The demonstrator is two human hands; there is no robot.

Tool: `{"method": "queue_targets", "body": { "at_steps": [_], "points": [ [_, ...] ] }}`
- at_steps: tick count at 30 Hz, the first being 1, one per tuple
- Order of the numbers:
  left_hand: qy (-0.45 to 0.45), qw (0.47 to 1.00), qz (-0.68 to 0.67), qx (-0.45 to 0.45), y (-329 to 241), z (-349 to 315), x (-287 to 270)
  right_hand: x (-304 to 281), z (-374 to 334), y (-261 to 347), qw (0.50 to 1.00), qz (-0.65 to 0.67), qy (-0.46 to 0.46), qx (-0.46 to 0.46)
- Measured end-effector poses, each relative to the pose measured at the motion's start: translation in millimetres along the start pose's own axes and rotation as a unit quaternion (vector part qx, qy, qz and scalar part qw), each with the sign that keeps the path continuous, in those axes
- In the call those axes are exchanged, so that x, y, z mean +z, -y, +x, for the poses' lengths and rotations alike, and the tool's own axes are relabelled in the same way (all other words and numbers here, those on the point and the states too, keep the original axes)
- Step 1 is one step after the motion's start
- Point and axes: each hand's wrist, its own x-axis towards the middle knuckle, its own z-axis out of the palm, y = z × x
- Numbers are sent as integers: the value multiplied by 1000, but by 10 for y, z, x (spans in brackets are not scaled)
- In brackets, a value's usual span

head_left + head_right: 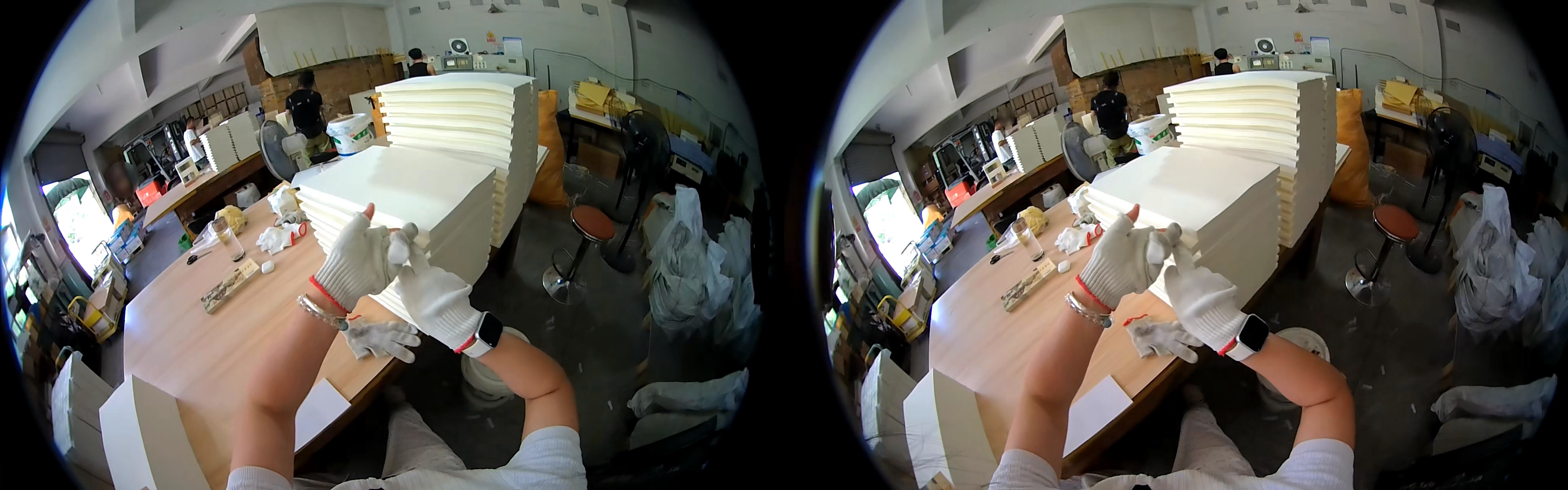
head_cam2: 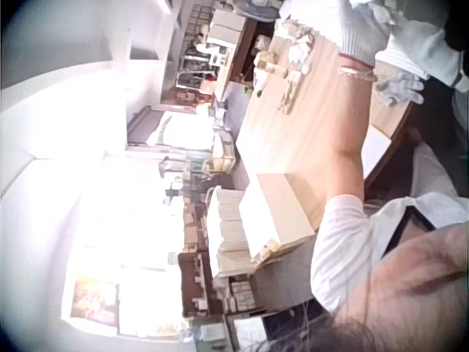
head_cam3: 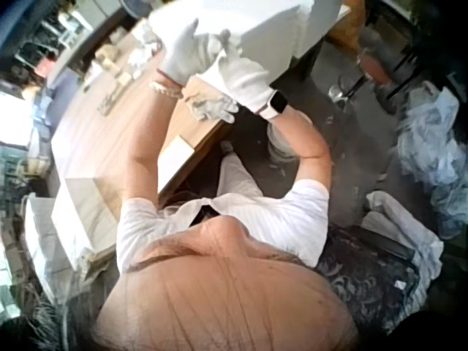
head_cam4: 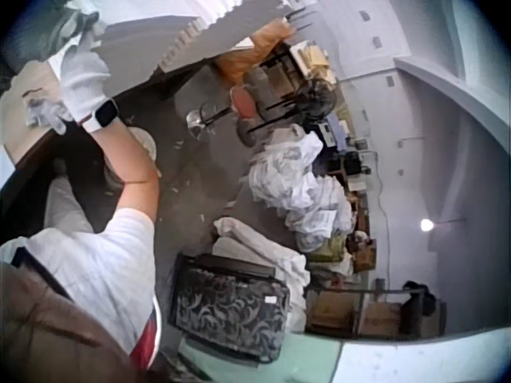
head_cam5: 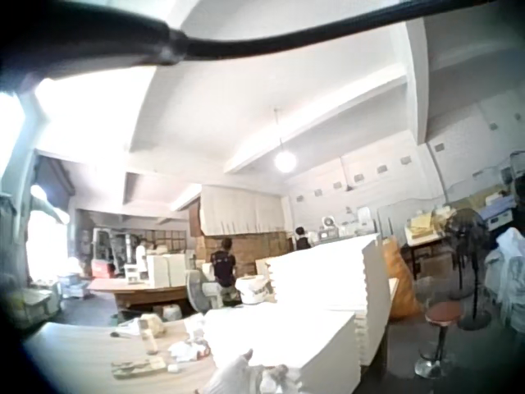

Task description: The person picks up large white foam panels from a tall stack, places them onto a smaller pile on a table, and then applies a wooden block to the edge of the panel to align or press it.

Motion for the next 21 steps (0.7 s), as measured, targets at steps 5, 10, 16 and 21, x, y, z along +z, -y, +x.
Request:
{"method": "queue_targets", "body": {
  "at_steps": [5, 10, 16, 21],
  "points": [
    [46, 992, -117, 21, 12, 15, -114, 18, 62, 41, 999, 26, 27, 12],
    [81, 985, -151, 11, -106, 172, -83, 42, 21, -20, 999, 36, 2, -20],
    [-33, 996, 74, 44, -339, 372, -38, 79, 9, -62, 992, 97, -75, -40],
    [-121, 969, 162, 141, -306, 571, -80, 72, 9, -107, 984, 137, -101, -47]
  ]
}}
